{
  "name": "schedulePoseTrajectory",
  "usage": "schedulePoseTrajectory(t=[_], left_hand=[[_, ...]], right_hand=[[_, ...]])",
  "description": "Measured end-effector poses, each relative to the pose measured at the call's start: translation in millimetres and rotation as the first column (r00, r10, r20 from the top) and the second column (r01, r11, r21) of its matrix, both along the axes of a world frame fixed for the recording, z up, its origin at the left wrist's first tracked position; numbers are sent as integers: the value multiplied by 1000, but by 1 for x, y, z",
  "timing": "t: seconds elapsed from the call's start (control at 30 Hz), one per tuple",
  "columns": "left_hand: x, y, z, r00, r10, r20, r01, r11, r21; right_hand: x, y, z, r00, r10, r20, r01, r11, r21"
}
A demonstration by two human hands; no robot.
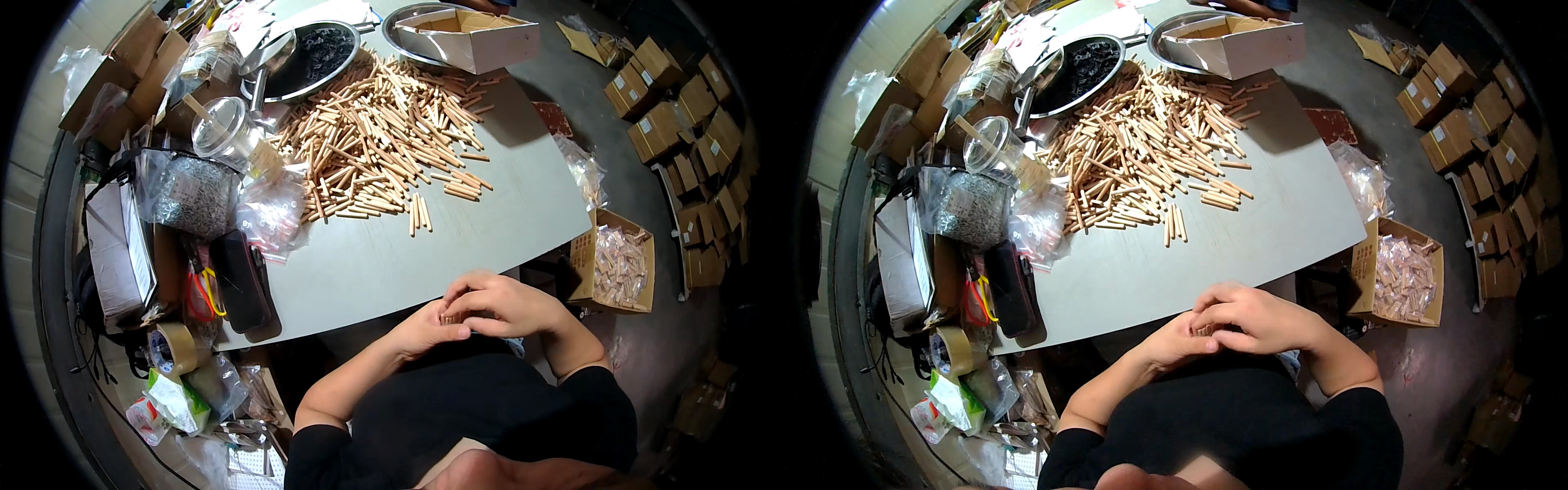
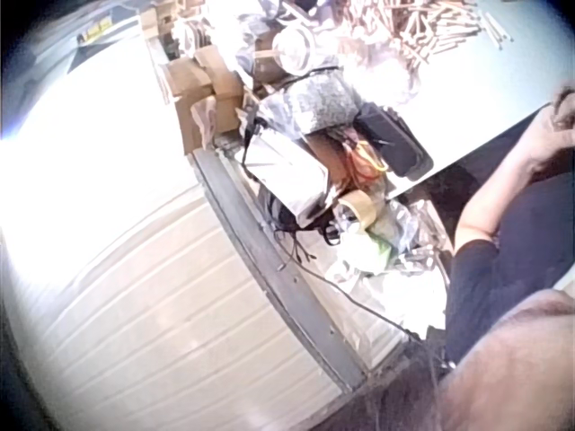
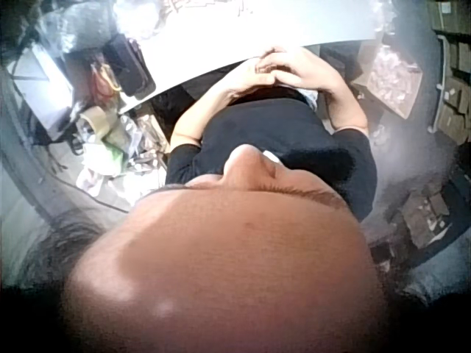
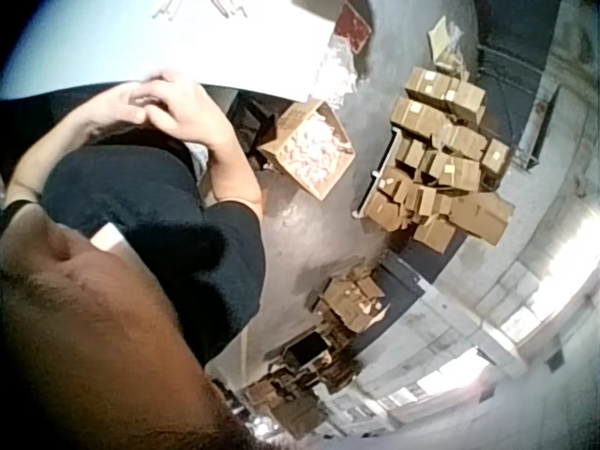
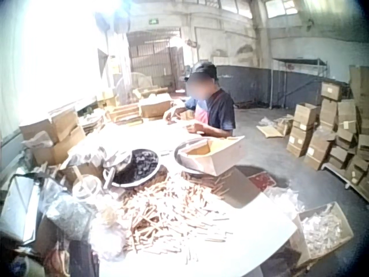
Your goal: The person repeatedly picks up small wooden sticks from a large pile on a table and places them into small clear plastic bags. The person handles the sticks one by one or in small groups, filling the bags and setting them aside on the table.
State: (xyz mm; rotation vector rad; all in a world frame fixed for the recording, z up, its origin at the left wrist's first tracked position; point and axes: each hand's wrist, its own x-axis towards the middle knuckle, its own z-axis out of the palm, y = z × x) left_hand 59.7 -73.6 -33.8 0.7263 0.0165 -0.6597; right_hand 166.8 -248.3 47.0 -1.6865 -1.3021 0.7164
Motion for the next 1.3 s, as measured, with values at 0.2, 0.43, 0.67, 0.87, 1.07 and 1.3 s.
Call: schedulePoseTrajectory(t=[0.2,0.43,0.67,0.87,1.07,1.3], left_hand=[[-1,21,35,882,21,470,-272,838,474],[-2,26,50,427,56,903,-828,425,365],[-4,27,48,417,68,907,-827,442,347],[-5,28,44,418,115,901,-790,536,298],[-3,41,44,544,84,835,-764,461,452],[12,132,42,786,-187,590,-574,-574,583]], right_hand=[[-6,7,13,974,-113,197,77,980,183],[-10,10,18,954,-262,146,226,948,224],[-9,14,16,984,-178,30,171,975,144],[-13,19,5,995,-69,-78,78,989,128],[-7,2,1,983,-163,-86,169,984,64],[17,-137,-6,636,-753,169,768,639,-46]])
